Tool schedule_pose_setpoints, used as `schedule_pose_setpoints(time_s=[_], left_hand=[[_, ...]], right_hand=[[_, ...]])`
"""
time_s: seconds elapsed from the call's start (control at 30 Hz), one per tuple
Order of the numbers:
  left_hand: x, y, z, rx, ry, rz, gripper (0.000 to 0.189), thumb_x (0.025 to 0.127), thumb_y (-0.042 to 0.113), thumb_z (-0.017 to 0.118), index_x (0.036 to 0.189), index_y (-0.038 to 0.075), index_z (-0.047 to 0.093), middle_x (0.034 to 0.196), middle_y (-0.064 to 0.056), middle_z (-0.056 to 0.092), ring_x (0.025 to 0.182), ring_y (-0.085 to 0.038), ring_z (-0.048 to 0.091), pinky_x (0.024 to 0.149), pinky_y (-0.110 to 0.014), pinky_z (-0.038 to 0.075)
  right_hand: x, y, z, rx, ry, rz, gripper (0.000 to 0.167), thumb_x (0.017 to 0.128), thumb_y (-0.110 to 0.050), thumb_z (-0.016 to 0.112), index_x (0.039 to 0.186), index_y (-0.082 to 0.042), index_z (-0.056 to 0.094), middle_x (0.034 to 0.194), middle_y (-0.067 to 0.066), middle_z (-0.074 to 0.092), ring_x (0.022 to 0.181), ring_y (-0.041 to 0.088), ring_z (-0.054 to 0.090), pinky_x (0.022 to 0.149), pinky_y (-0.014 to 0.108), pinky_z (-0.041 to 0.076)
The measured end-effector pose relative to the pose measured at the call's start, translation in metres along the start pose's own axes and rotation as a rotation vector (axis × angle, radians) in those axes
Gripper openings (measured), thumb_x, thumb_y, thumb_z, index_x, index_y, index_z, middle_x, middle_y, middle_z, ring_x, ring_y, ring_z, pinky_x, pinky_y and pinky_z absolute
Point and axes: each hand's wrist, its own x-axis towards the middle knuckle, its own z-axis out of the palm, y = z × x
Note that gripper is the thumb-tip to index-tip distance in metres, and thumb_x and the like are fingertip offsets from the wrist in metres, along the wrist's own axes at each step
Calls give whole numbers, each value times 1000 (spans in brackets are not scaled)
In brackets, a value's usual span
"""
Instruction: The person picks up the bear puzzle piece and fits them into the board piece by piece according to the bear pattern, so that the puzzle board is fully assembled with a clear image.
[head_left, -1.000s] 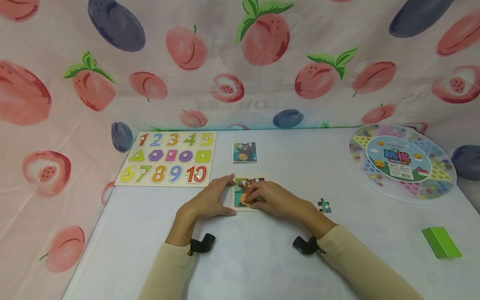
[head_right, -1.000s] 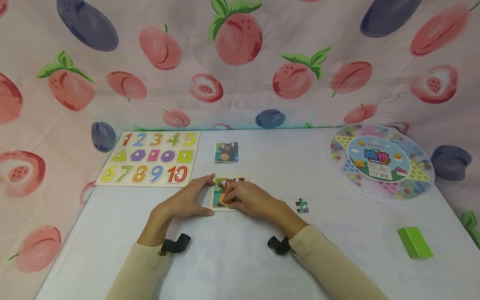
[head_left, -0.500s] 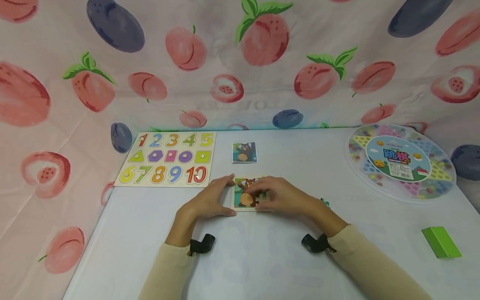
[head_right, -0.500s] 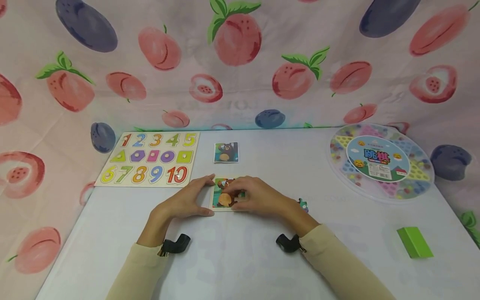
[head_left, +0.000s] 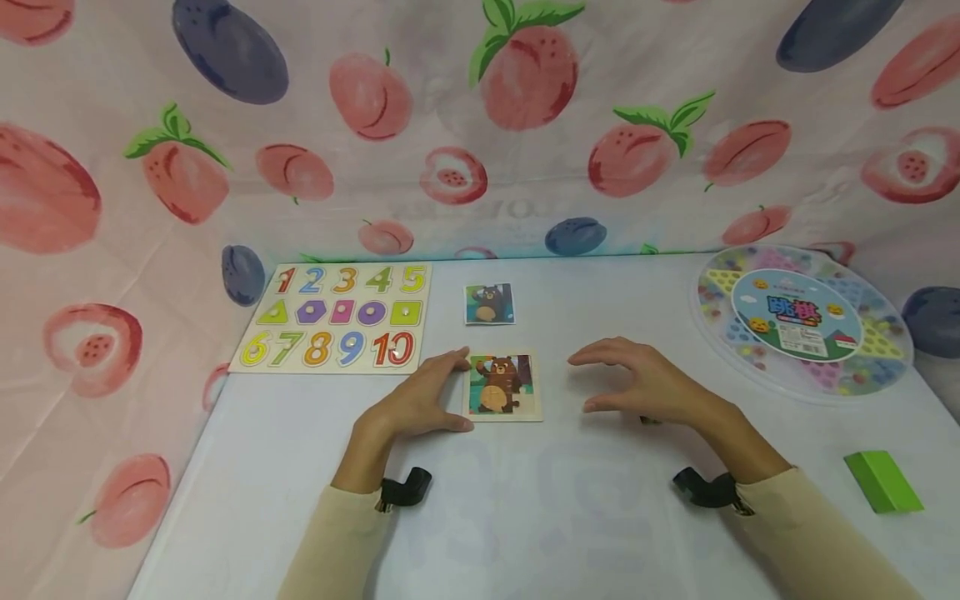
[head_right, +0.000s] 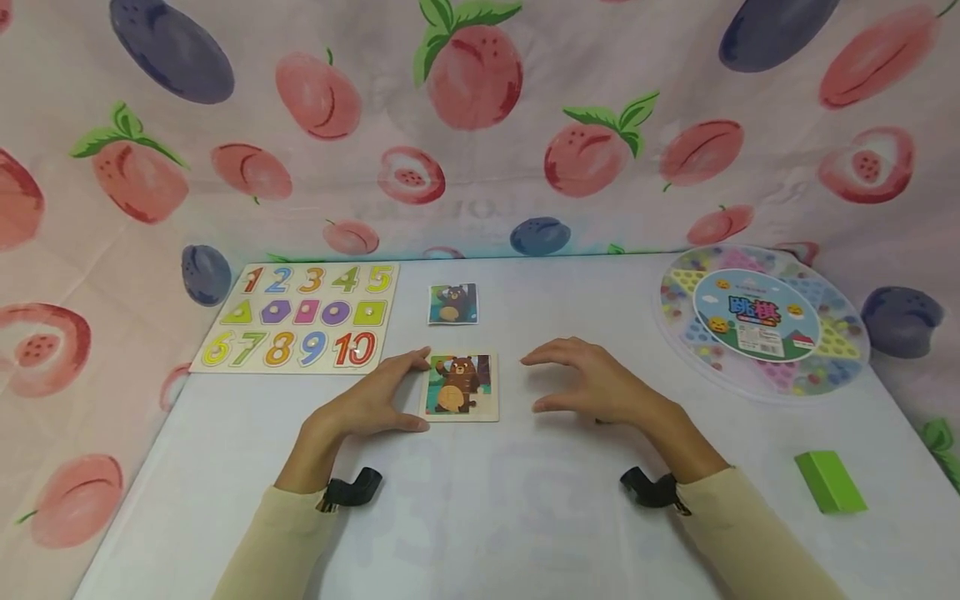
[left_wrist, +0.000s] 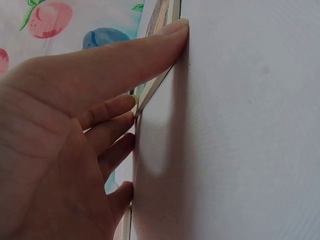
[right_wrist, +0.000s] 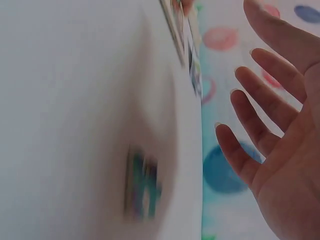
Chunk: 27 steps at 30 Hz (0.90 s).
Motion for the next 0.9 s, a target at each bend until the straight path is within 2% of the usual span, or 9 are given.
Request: schedule_pose_setpoints(time_s=[0.23, 0.37, 0.47, 0.57, 0.73, 0.9], left_hand=[[1, 1, 0, -7, 0, -2, 94, 75, 27, 91, 154, 16, 42, 169, 3, 33, 160, -23, 23, 132, -47, 23], [0, 2, 0, -9, 1, -3, 95, 76, 27, 91, 155, 16, 40, 168, 2, 34, 160, -23, 24, 132, -48, 23], [-1, 3, 0, -11, 4, -6, 93, 76, 26, 91, 154, 16, 42, 169, 3, 32, 160, -23, 23, 132, -48, 23], [-1, 3, -1, -11, 4, -9, 91, 76, 26, 91, 153, 17, 44, 169, 5, 31, 160, -22, 23, 132, -47, 22], [-1, 3, 0, -7, 11, -2, 90, 76, 25, 91, 152, 16, 45, 169, 3, 32, 160, -23, 24, 131, -49, 23], [-1, 3, 0, -6, 8, 0, 91, 76, 26, 91, 153, 17, 44, 169, 4, 31, 160, -23, 24, 132, -48, 23]], right_hand=[[-40, 22, -18, -60, 44, 103, 57, 78, -42, 87, 129, -24, 70, 132, -9, 69, 125, 13, 59, 102, 42, 54], [-59, 33, -23, -75, 55, 149, 56, 79, -43, 86, 131, -27, 69, 133, -7, 69, 124, 3, 56, 102, 26, 50], [-71, 42, -23, -83, 77, 135, 56, 78, -41, 87, 129, -26, 70, 130, -4, 71, 120, -10, 52, 98, 9, 43], [-80, 48, -22, -57, 91, 116, 54, 76, -36, 89, 126, -25, 71, 127, -2, 73, 117, -21, 47, 96, 0, 37], [-88, 54, -18, -4, 93, 107, 53, 76, -33, 89, 125, -24, 71, 126, 0, 73, 118, -24, 44, 99, -5, 30], [-89, 58, -13, 16, 102, 98, 55, 76, -32, 90, 127, -23, 71, 128, 1, 71, 120, -23, 42, 99, -5, 27]])
